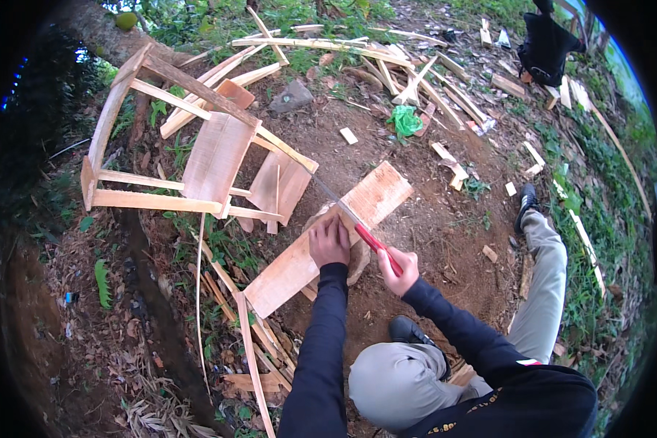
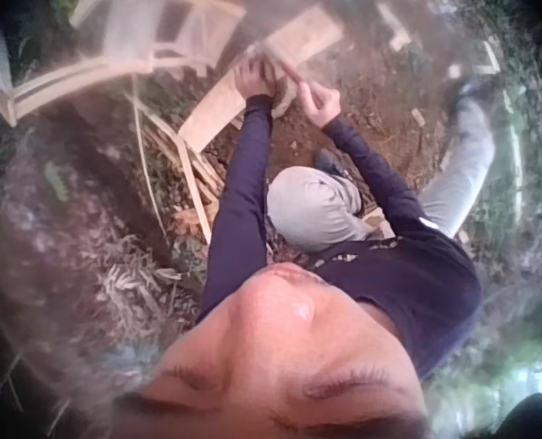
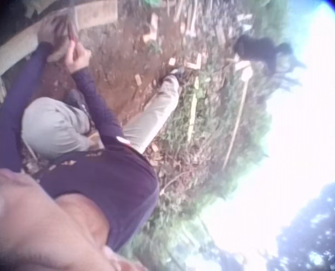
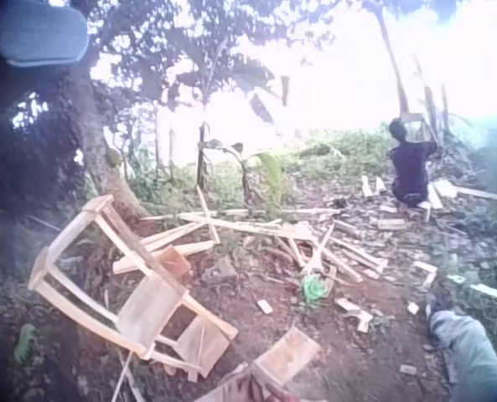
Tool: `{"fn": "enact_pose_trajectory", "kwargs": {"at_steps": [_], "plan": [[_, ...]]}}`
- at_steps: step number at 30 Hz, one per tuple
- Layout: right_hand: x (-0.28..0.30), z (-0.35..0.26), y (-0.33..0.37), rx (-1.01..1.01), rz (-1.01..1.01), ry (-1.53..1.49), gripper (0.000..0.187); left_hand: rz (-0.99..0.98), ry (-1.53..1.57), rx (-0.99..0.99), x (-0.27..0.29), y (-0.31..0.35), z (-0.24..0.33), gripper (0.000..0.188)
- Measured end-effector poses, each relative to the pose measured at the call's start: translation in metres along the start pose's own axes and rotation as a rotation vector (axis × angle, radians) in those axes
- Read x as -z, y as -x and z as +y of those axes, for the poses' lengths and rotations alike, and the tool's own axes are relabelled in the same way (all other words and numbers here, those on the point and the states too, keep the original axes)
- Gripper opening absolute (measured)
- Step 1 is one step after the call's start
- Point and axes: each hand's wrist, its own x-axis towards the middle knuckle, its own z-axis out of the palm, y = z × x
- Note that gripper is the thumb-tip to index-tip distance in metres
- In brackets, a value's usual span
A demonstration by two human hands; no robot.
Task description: The person uses a hand saw to cut a wooden plank resting on a tree stump. They hold the plank steady with their left hand while sawing with their right hand, periodically adjusting the plank's position to continue the cut.
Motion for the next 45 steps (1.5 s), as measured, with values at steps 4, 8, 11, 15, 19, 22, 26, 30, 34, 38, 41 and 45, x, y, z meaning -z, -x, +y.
{"fn": "enact_pose_trajectory", "kwargs": {"at_steps": [4,8,11,15,19,22,26,30,34,38,41,45], "plan": [[0.037,-0.016,0.079,0.028,-0.025,-0.029,0.021,0.051,-0.057,-0.023,0.008,-0.006,-0.017,0.016],[0.024,-0.022,0.05,-0.086,0.013,-0.061,0.015,0.001,-0.058,-0.005,0.004,-0.003,-0.009,0.016],[-0.011,-0.008,0.001,0.019,0.033,-0.044,0.012,0.017,-0.005,-0.008,0.001,-0.004,-0.005,0.017],[0.008,-0.022,0.027,-0.07,0.047,-0.05,0.015,-0.001,0.004,-0.042,0.004,-0.003,-0.013,0.018],[0.043,-0.027,0.077,-0.004,0.011,0.003,0.018,-0.005,0.026,-0.046,0.007,0.001,-0.008,0.018],[0.01,-0.034,0.047,-0.098,0.06,-0.016,0.023,-0.039,0.001,-0.005,0.005,-0.004,-0.011,0.018],[-0.024,-0.028,-0.003,-0.083,0.154,-0.061,0.027,-0.058,0.05,-0.035,0.003,-0.004,-0.014,0.024],[0.008,-0.033,0.004,-0.162,0.125,-0.177,0.029,-0.049,0.101,0.005,0.003,-0.004,-0.022,0.023],[0.069,-0.022,0.019,-0.159,0.146,-0.122,0.037,-0.033,0.346,0.223,0.012,0.004,-0.023,0.018],[0.132,-0.022,0.013,-0.144,0.391,0.029,0.049,0.003,0.572,0.395,0.04,-0.001,-0.047,0.022],[0.187,0.014,0.012,-0.143,0.541,0.0,0.043,-0.049,0.276,0.332,0.086,0.001,-0.093,0.032],[0.202,0.029,0.001,-0.316,0.575,-0.023,0.041,-0.448,0.07,0.215,0.142,0.004,-0.129,0.112]]}}
